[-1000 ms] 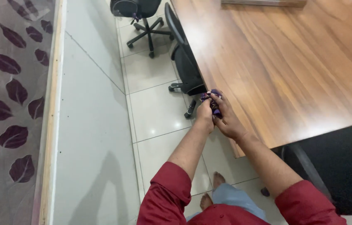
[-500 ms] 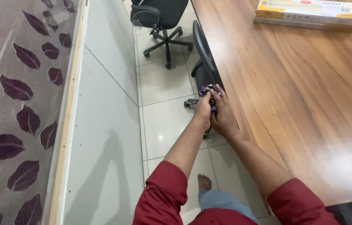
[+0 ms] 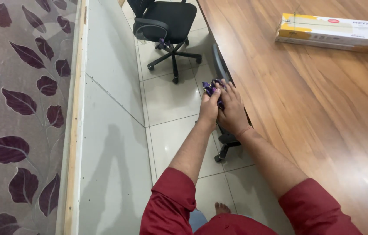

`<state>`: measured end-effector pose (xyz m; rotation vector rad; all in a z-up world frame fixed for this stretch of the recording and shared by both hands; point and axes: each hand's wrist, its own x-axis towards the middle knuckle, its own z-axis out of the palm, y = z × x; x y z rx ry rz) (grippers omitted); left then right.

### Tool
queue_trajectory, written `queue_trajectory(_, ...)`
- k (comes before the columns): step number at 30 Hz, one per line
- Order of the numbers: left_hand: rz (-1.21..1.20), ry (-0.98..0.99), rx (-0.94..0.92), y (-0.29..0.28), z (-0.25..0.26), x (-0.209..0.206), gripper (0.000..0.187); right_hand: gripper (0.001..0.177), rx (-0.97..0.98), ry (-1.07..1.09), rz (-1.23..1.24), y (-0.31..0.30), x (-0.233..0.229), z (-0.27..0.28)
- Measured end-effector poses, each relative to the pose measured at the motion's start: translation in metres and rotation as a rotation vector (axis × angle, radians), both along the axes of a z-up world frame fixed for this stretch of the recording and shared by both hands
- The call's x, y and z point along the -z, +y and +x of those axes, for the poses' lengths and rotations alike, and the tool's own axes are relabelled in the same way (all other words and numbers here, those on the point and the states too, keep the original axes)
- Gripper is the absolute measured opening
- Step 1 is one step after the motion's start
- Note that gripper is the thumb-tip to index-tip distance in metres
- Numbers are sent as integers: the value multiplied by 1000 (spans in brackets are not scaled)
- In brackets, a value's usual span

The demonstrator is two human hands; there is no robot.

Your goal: Cleaning an office chair and a desk using a cloth.

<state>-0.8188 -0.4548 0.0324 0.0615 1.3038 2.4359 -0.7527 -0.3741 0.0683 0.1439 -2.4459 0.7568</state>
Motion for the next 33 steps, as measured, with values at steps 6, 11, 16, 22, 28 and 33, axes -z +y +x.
queue_trajectory(6, 45, -36, 46, -36, -76, 15, 39, 62, 23, -28, 58, -37, 6, -67)
queue_trajectory(11, 74, -21, 105, -69, -145, 33, 43, 61, 77, -15, 52, -77, 22, -133)
queue_trajectory(16, -4, -24, 152, -111, -200, 19, 46, 59, 115, -2, 35, -116, 24, -190)
queue_trajectory(22, -16, -14, 177, -124, -250, 32, 45, 57, 171, -3, 24, -136, 29, -239)
queue_trajectory(28, -28, -22, 189, -120, -299, 52, 43, 59, 170, -37, 11, -132, 43, -289)
queue_trajectory(33, -156, -19, 155, -101, -370, 78, 44, 59, 163, -23, -19, -114, 62, -358)
